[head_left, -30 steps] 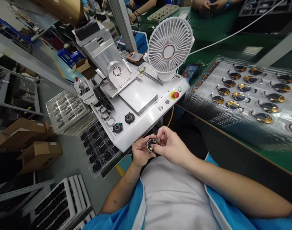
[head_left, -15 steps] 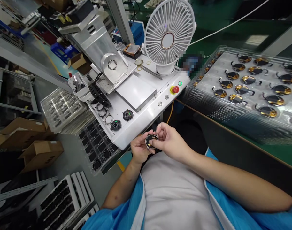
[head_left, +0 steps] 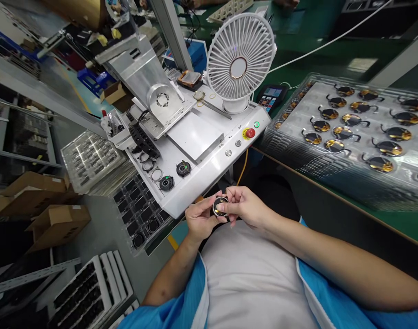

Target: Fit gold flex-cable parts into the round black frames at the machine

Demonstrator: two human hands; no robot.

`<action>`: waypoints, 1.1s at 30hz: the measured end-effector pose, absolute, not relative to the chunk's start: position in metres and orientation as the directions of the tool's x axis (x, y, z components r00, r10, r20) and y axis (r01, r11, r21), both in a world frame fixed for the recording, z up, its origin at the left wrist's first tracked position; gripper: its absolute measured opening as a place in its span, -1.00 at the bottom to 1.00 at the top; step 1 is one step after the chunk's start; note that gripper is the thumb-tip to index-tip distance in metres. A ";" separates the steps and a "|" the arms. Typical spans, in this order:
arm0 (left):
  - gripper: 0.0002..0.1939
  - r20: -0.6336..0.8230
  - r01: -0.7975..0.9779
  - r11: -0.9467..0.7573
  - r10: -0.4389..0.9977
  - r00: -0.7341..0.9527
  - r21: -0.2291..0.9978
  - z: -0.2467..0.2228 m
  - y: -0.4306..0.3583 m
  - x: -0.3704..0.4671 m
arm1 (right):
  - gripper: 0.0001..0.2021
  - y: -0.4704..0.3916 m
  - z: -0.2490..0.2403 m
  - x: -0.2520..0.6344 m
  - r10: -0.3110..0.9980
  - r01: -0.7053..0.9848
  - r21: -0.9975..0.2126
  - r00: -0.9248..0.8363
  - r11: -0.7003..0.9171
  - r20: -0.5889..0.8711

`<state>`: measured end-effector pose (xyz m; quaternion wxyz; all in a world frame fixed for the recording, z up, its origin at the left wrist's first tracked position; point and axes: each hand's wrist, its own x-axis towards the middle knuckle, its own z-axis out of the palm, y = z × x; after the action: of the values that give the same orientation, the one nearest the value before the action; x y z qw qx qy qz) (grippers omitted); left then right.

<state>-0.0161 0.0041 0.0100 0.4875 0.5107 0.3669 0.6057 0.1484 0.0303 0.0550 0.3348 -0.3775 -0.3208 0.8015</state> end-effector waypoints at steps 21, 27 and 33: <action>-0.28 0.197 -0.074 -0.204 0.976 -0.096 0.976 0.031 0.003 -0.023 | -0.60 0.177 0.083 0.153 0.982 -0.147 -0.973 0.039 -0.178 -0.185; -0.24 0.245 0.084 -0.235 0.960 -0.133 0.968 0.036 0.002 -0.015 | -0.57 0.082 0.083 0.161 0.949 -0.067 -0.992 -0.304 -0.111 -0.086; -0.31 0.332 0.169 -0.317 0.941 -0.065 0.933 0.037 0.006 -0.005 | -0.66 0.039 0.072 0.161 0.941 0.017 -0.994 -0.323 -0.105 -0.105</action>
<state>-0.0053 0.0055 0.0373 0.3461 0.5896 0.4707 0.5576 0.1605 0.0389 0.0721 0.3840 -0.4373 -0.5476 0.6012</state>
